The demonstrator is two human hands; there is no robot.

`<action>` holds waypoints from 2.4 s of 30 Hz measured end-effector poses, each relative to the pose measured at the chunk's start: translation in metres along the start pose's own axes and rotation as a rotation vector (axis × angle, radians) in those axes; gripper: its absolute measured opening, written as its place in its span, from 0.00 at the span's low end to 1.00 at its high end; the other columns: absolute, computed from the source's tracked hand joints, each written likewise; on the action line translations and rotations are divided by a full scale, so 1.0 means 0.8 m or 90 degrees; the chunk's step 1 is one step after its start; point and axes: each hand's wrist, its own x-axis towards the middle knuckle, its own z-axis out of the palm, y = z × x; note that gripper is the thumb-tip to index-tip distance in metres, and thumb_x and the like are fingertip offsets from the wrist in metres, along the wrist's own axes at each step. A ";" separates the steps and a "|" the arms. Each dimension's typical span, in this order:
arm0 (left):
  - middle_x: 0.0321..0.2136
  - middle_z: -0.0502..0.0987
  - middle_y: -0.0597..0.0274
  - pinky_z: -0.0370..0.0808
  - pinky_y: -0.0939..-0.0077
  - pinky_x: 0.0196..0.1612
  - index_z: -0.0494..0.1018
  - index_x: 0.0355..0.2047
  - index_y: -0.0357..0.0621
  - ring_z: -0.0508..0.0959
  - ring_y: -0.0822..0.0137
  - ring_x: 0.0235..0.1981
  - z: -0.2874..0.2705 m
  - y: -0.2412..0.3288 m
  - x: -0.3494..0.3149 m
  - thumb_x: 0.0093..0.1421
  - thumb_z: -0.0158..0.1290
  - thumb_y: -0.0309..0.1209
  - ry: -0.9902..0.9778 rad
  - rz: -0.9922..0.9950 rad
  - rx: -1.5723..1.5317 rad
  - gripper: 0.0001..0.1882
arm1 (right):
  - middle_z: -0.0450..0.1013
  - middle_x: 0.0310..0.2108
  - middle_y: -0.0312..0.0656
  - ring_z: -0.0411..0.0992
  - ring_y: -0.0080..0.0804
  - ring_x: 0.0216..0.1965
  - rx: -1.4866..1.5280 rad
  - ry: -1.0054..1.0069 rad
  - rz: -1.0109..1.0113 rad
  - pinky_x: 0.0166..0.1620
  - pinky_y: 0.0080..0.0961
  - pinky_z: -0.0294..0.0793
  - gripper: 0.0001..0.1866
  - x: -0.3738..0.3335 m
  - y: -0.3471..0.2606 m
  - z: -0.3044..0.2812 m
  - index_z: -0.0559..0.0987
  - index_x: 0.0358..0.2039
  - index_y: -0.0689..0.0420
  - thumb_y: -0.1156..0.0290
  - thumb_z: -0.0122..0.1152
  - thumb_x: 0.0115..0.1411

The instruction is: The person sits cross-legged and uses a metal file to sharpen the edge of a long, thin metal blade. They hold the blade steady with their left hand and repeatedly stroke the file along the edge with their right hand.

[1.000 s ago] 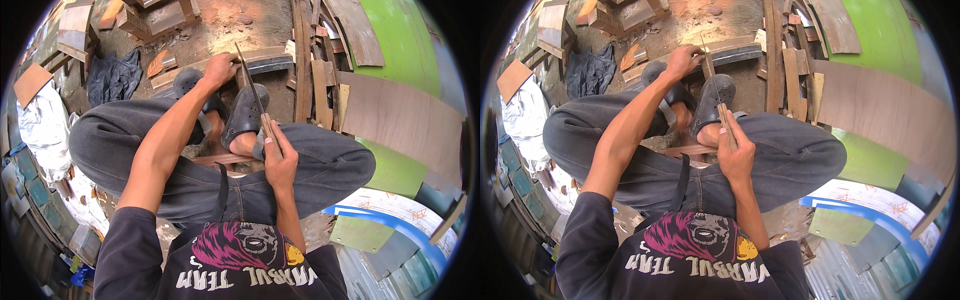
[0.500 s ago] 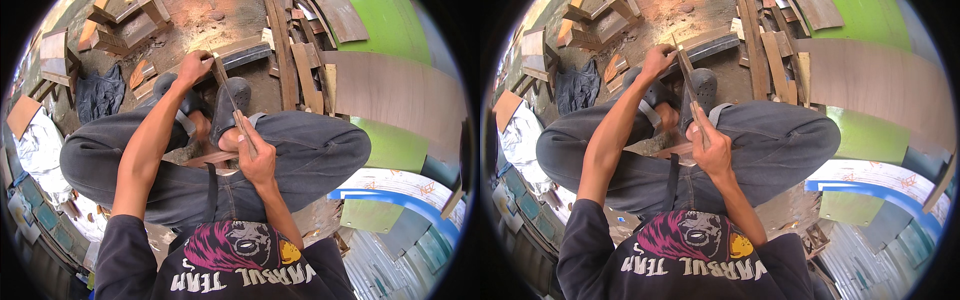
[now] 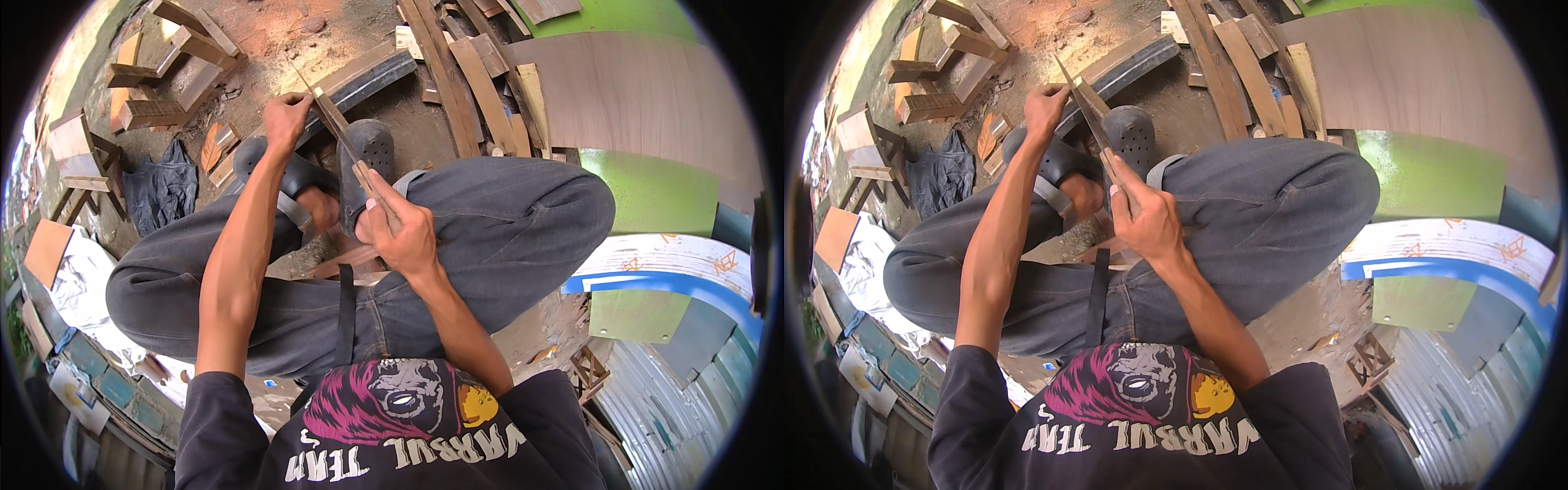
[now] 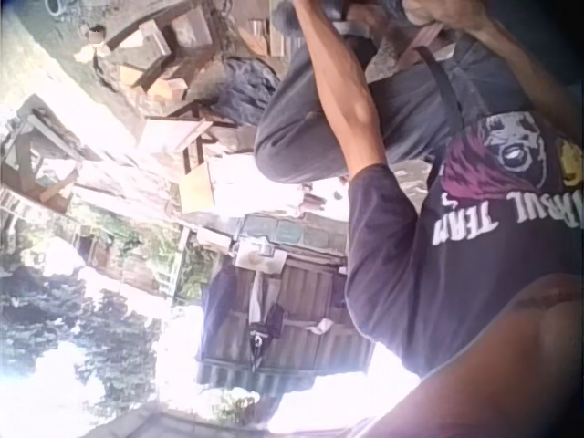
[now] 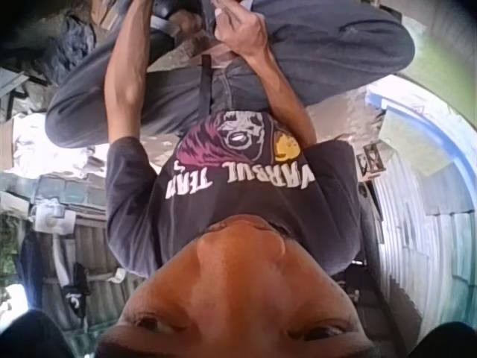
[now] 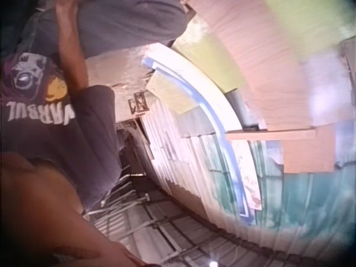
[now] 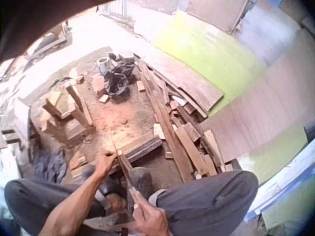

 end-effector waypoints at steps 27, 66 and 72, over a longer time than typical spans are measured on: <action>0.28 0.85 0.51 0.78 0.69 0.39 0.86 0.37 0.37 0.84 0.64 0.29 0.008 -0.004 -0.009 0.58 0.61 0.39 0.020 -0.079 -0.105 0.17 | 0.78 0.52 0.59 0.80 0.48 0.52 -0.038 -0.005 -0.013 0.52 0.32 0.80 0.23 -0.039 -0.027 -0.020 0.75 0.58 0.71 0.80 0.58 0.62; 0.34 0.86 0.53 0.78 0.71 0.44 0.85 0.42 0.40 0.84 0.64 0.36 0.019 -0.010 -0.019 0.60 0.60 0.41 0.056 0.013 -0.094 0.18 | 0.79 0.49 0.61 0.81 0.50 0.49 -0.021 0.029 -0.060 0.48 0.32 0.80 0.22 -0.024 0.016 -0.001 0.78 0.57 0.67 0.74 0.57 0.63; 0.40 0.85 0.49 0.80 0.63 0.49 0.84 0.43 0.42 0.85 0.53 0.42 0.001 -0.015 -0.025 0.58 0.60 0.38 0.006 0.174 -0.027 0.17 | 0.80 0.48 0.61 0.81 0.50 0.50 -0.057 0.022 0.024 0.51 0.33 0.78 0.21 0.002 -0.032 -0.020 0.78 0.56 0.67 0.70 0.57 0.65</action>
